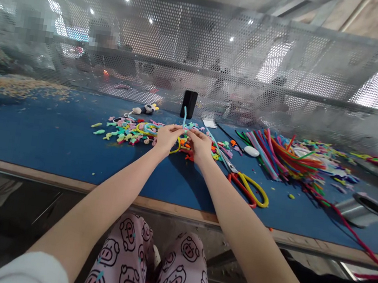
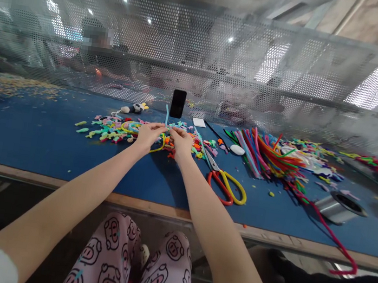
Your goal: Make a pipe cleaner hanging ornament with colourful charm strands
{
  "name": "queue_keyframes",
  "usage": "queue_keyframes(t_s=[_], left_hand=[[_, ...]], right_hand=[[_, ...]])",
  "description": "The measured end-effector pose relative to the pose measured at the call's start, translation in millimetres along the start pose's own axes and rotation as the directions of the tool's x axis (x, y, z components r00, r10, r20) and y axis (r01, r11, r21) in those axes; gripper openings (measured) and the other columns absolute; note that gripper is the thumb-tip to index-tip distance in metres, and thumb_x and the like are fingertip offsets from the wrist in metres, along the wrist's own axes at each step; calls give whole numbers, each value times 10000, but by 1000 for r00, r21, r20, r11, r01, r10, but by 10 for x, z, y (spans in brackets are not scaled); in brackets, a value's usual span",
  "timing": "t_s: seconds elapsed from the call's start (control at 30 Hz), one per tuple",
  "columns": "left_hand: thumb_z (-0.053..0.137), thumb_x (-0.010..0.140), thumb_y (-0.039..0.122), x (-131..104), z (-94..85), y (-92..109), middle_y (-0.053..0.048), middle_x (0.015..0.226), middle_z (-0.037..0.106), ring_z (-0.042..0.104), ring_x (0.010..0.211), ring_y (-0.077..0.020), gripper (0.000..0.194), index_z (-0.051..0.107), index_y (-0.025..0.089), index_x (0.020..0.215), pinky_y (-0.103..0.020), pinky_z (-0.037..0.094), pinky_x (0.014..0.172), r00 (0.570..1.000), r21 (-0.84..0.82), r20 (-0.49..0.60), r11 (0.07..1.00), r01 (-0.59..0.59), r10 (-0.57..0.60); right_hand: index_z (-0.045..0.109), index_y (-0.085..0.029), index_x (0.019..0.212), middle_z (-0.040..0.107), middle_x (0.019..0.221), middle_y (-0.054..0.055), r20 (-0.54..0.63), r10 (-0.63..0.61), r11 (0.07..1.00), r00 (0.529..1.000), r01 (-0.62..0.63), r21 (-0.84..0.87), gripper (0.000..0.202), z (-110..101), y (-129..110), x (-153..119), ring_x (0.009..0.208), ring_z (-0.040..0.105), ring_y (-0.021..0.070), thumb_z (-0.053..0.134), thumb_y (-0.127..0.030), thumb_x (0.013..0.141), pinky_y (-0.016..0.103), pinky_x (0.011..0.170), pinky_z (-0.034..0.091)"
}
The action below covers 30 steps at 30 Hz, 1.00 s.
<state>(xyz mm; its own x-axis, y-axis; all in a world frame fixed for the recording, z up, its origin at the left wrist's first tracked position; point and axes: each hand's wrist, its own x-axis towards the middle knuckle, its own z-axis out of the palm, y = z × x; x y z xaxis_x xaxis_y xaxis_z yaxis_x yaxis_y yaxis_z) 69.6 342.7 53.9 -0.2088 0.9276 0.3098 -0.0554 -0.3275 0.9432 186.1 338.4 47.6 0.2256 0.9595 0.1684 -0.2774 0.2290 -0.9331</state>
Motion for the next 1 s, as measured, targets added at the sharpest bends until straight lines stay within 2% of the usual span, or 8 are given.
queue_keyframes(t_s=[0.13,0.33,0.7,1.0], left_hand=[[767,688,188,-5,-6,-13,-81,903,786,715,930,-240,170,790,149,852,-349,534,894,999,-58,13,998,40,-39],[769,694,184,29,-5,-75,-93,918,786,718,961,-250,193,794,140,880,-373,536,934,1000,-65,4,998,15,-15],[738,760,162,44,6,-83,-92,1015,788,717,994,-238,203,795,147,954,-380,524,985,996,-52,37,996,-73,75],[717,774,139,-17,-9,1,-81,1001,791,707,1028,-243,181,806,158,930,-386,483,1031,987,8,133,996,-88,86]], right_hand=[[662,-182,810,584,596,-57,-13,-13,998,1000,12,-63,273,2,1,0,518,487,84,809,-281,603,231,513,407],[673,-175,803,602,609,-41,-29,-53,988,998,48,-145,251,-11,1,1,555,512,106,775,-303,613,251,539,421],[710,-147,826,663,694,-3,-77,-116,985,990,105,-134,286,7,-12,-5,654,579,132,758,-312,598,282,654,475],[721,-142,893,712,804,44,-48,-160,969,986,147,-199,335,-23,13,32,787,641,175,712,-380,656,302,716,501]])
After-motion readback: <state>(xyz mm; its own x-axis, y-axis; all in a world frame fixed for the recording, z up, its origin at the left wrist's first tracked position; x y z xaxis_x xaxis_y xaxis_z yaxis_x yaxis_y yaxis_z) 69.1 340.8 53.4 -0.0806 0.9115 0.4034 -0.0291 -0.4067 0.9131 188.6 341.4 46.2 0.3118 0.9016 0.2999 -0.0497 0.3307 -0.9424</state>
